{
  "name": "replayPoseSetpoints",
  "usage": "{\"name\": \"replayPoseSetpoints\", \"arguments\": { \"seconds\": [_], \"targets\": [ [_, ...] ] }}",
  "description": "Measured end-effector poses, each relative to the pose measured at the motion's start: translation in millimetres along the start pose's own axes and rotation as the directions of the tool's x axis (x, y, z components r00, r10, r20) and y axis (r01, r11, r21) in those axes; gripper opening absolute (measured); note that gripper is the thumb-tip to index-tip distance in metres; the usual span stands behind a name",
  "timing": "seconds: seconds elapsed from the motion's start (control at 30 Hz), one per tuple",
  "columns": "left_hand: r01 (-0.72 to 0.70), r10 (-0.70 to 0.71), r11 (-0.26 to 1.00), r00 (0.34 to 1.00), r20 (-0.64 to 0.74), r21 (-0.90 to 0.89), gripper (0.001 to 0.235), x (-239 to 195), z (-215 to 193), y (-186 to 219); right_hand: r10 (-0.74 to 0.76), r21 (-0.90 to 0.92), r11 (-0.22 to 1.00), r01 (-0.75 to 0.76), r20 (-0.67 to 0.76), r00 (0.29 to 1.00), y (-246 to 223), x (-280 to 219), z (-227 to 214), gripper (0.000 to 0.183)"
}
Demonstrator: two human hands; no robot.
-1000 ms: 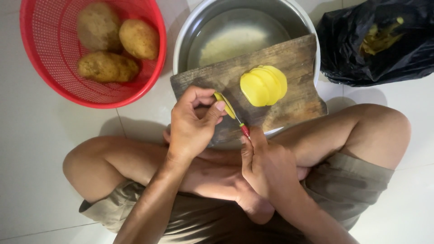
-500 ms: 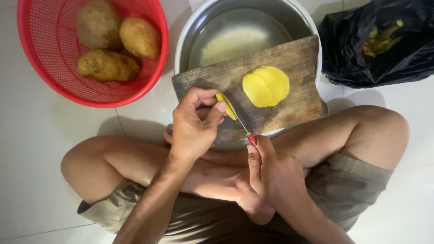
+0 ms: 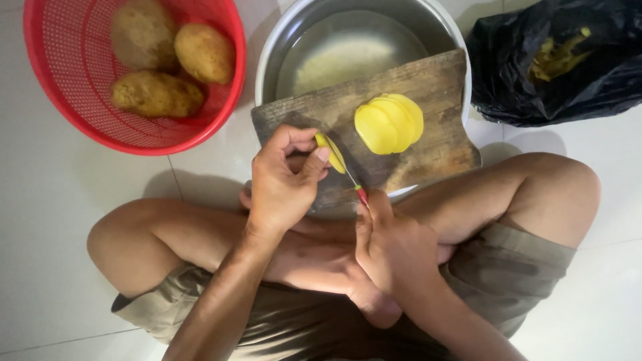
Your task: The person peels a potato using a small knife, discarding the peels into a black plastic bag. They then place the peeled potato on a wooden cutting board and slice it into thin rounds, followed by cutting the rounds into smaller pieces.
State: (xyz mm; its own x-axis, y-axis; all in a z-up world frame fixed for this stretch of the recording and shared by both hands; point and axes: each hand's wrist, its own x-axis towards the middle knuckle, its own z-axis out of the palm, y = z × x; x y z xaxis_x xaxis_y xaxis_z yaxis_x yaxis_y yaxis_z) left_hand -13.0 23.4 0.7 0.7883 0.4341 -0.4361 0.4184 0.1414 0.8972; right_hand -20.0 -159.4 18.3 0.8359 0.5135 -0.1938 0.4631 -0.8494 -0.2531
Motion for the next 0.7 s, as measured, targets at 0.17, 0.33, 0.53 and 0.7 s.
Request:
{"name": "replayPoseSetpoints", "arguments": {
  "seconds": [0.17, 0.33, 0.53, 0.7],
  "targets": [
    [-0.053, 0.054, 0.996, 0.999, 0.006, -0.072, 0.027, -1.1, 0.4, -1.1, 0.230, -0.052, 0.973, -0.224, 0.207, 0.951, -13.2, 17.9, -3.5, 0.036],
    [-0.036, 0.037, 0.997, 0.999, 0.003, -0.062, 0.027, -0.5, 0.2, 7.5, 0.222, -0.044, 0.975, -0.218, 0.157, 0.962, -3.9, 7.3, 5.3, 0.036],
    [-0.038, 0.039, 0.999, 0.999, -0.025, 0.032, 0.020, 0.6, 1.8, 7.8, 0.165, 0.057, 0.984, -0.171, 0.093, 0.982, 15.9, -21.9, 8.5, 0.028],
    [-0.063, 0.085, 0.963, 0.993, -0.075, 0.261, 0.024, -2.8, -2.1, 9.3, 0.224, 0.175, 0.958, -0.226, 0.029, 0.974, 19.2, -23.6, 3.2, 0.022]
  ]
}}
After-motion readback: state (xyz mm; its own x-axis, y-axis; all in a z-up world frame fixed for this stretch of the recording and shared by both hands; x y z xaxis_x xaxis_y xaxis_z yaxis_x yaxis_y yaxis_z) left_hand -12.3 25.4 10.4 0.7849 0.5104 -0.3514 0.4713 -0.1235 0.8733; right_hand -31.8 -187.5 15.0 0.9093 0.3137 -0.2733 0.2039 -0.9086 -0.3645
